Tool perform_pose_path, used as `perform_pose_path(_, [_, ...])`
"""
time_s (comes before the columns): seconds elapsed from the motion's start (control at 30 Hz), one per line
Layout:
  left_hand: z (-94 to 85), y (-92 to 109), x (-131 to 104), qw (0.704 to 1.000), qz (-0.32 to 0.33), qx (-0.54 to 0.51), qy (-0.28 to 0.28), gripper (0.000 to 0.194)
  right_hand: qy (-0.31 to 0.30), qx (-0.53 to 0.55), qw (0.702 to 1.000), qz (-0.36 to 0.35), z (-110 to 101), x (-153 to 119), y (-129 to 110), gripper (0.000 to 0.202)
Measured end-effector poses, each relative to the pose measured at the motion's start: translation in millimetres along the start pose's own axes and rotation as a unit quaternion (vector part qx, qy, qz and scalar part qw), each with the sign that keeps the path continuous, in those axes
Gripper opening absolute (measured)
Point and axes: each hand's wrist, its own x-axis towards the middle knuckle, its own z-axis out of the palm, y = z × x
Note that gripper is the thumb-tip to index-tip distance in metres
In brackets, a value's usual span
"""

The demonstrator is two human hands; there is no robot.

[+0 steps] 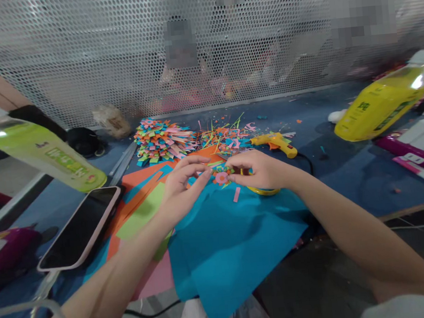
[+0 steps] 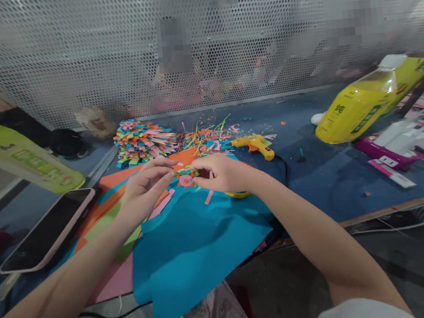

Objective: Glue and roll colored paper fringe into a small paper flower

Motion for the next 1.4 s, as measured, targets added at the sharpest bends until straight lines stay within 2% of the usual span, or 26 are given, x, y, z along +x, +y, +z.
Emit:
perform_pose_path(0.33, [-0.4, 4.0, -0.2, 0.999, 0.004, 0.032, -0.013, 0.02, -0.001, -0.006, 1.0, 0.005, 0.4, 0.1, -0.7, 0.013])
perform_pose_path(0.57, [-2.6, -1.0, 0.0, 0.999, 0.011, 0.04, -0.021, 0.021, -0.005, -0.009, 1.0, 0.01, -1.5, 0.4, -3.3, 0.014])
perform_pose_path(1.03, [-0.6, 0.3, 1.8, 0.999, -0.042, -0.023, -0.009, 0.017, -0.012, -0.013, 1.0, 0.013, -1.8, 1.3, -3.4, 0.015])
perform_pose_path(1.27, [1.4, -8.3, 0.2, 0.982, -0.138, -0.128, -0.024, 0.023, -0.012, -0.016, 1.0, 0.024, -1.4, 0.9, -2.6, 0.015])
perform_pose_path(1.4, [0.1, -7.0, 0.8, 0.984, -0.135, -0.11, -0.027, 0.025, -0.015, 0.001, 1.0, 0.026, -2.0, 1.1, -3.4, 0.015])
